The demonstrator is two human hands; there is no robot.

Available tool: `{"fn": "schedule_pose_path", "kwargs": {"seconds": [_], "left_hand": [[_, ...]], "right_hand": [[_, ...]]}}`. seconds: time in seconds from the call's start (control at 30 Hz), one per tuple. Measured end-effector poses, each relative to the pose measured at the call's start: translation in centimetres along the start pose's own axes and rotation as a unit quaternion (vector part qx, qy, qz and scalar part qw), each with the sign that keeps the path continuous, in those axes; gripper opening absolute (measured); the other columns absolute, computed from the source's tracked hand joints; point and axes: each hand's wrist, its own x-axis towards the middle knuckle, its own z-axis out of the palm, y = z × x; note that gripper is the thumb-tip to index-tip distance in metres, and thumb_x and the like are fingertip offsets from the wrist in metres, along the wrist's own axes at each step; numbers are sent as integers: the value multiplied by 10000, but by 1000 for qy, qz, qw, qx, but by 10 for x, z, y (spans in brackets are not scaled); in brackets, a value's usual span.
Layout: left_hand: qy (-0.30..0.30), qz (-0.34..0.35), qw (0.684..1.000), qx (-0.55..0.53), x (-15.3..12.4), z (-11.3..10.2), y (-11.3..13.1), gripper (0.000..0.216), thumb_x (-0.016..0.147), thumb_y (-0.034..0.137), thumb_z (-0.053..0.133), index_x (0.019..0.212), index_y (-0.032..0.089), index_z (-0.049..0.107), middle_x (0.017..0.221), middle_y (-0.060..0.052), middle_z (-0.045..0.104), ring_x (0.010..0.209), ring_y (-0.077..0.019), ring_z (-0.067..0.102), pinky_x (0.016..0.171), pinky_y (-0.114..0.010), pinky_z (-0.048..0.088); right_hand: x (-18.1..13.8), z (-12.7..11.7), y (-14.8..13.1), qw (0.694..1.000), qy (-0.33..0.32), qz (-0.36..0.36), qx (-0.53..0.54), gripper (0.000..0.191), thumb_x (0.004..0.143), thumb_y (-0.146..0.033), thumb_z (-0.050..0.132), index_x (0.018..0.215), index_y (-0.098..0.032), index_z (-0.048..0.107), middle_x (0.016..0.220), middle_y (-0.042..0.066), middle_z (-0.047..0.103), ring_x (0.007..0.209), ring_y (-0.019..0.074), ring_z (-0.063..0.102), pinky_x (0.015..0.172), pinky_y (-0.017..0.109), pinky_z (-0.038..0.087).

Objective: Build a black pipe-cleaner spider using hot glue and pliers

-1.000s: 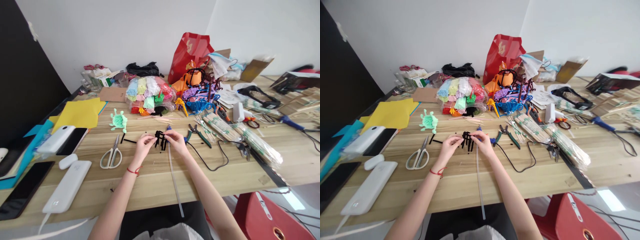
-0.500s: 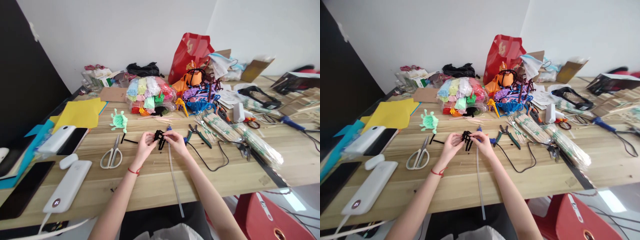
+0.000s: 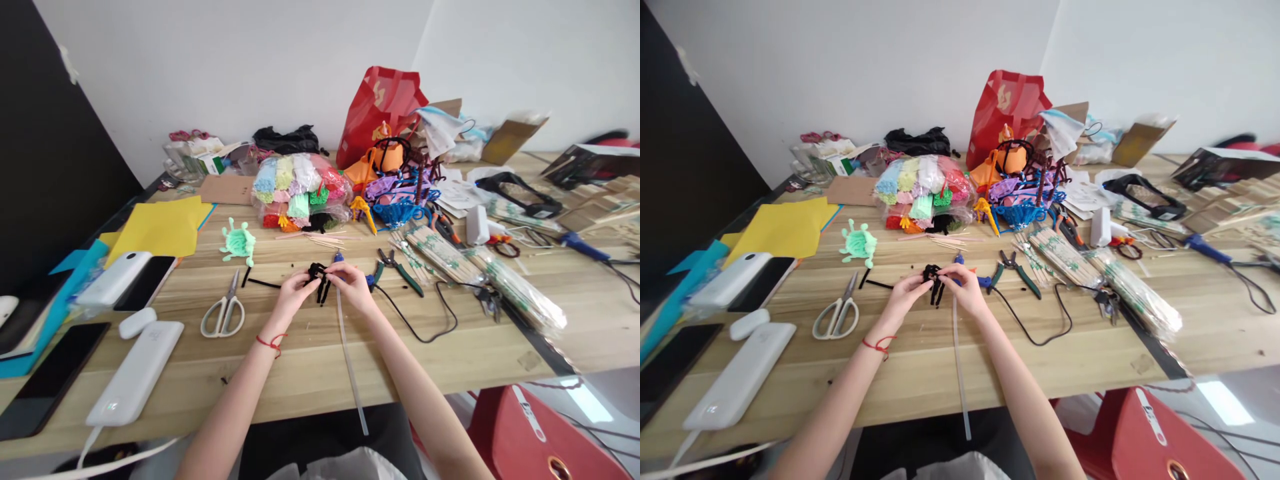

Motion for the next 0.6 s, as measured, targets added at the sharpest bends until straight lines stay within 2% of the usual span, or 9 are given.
{"fn": "schedule_pose_path", "kwargs": {"seconds": [0.17,0.37,0.6], "left_hand": [[-27,-35,998,-36,-2,-1,2,221,711,346,684,863,194,737,1126,-74,665,1129,-242,545,1029,-417,353],[-58,-33,996,-52,-2,-2,0,269,737,330,660,955,183,720,1138,-80,664,1121,-245,557,1034,-421,354],[-60,-28,997,-31,-3,-2,2,278,747,331,643,974,187,713,1138,-77,664,1134,-251,547,1023,-415,362]], "right_hand": [[0,0,-1,1000,-1,2,6,182,752,-399,681,835,-237,680,868,41,677,877,197,624,835,360,498],[-1,0,-2,1000,-4,-1,20,172,748,-394,687,825,-241,679,844,36,675,872,197,624,836,359,496],[-1,1,-3,1000,-8,-2,25,189,738,-408,693,818,-238,677,843,39,677,869,200,625,833,366,497]]}}
